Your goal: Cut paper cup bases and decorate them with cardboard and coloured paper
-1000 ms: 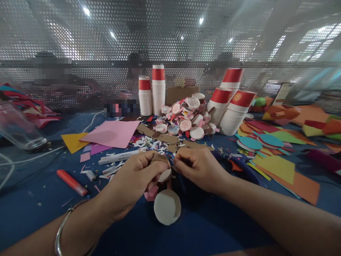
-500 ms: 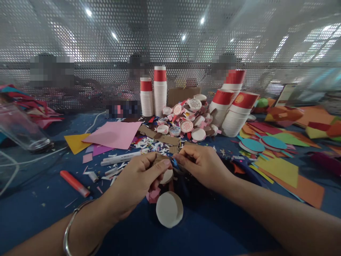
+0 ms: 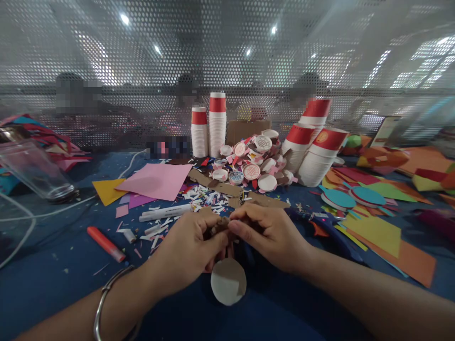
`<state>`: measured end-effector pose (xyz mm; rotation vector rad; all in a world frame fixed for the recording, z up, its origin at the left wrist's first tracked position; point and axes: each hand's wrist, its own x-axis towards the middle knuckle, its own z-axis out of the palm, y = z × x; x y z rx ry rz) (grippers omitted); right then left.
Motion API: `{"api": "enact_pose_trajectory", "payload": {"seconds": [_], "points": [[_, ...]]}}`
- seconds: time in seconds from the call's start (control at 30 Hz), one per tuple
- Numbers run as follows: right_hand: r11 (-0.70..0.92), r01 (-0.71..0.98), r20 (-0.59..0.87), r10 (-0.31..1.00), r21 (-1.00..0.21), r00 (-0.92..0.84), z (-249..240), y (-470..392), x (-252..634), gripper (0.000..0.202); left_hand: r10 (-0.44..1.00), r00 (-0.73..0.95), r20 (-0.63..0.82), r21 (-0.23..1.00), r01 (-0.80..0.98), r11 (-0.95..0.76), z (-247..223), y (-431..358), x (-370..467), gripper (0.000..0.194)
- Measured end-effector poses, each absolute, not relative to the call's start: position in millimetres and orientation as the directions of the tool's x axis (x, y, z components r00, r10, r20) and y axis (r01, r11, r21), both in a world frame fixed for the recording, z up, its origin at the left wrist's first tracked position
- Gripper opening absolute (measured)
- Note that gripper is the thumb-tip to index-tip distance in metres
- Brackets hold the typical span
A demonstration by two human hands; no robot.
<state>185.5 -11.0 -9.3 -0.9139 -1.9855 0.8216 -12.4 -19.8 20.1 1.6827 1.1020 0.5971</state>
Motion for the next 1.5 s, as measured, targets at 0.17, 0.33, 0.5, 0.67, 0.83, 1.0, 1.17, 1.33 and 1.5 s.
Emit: {"api": "enact_pose_trajectory", "payload": {"seconds": [0.17, 0.33, 0.5, 0.67, 0.83, 1.0, 1.17, 1.33, 1.5], "points": [[0.551, 0.260, 0.415, 0.801, -0.793, -0.432, -9, -14, 183, 0.020, 0.894, 0.440, -0.083, 0.896, 0.426, -0.126, 19, -23, -12, 0.030], [0.566, 0.277, 0.442, 0.802, -0.776, -0.401, -6, -12, 186, 0.024, 0.904, 0.422, -0.063, 0.946, 0.315, -0.080, 18, -22, -14, 0.030], [0.492, 0.163, 0.385, 0.814, -0.855, -0.434, -5, -12, 188, 0.028, 0.860, 0.509, -0.037, 0.965, 0.241, -0.101, 21, -17, -18, 0.034], [0.366, -0.020, 0.323, 0.792, -0.931, -0.518, -8, -14, 189, 0.027, 0.813, 0.581, -0.044, 0.977, 0.195, -0.086, 24, -16, -19, 0.033], [0.296, -0.088, 0.297, 0.794, -0.951, -0.531, -10, -12, 189, 0.028, 0.823, 0.567, -0.031, 0.987, 0.146, -0.064, 20, -19, -15, 0.032], [0.229, -0.149, 0.273, 0.790, -0.962, -0.549, -10, -15, 188, 0.028, 0.813, 0.582, -0.033, 0.994, 0.107, -0.037, 18, -17, -16, 0.033], [0.217, -0.132, 0.254, 0.811, -0.967, -0.527, -8, -15, 189, 0.030, 0.827, 0.558, -0.070, 0.993, 0.116, 0.006, 17, -16, -14, 0.033], [0.235, -0.074, 0.241, 0.847, -0.969, -0.474, -11, -11, 189, 0.033, 0.871, 0.487, -0.059, 0.989, 0.149, -0.017, 14, -17, -9, 0.034], [0.271, -0.060, 0.267, 0.840, -0.961, -0.473, -15, -11, 189, 0.032, 0.867, 0.497, -0.028, 0.995, 0.097, -0.024, 13, -17, -11, 0.027]]}}
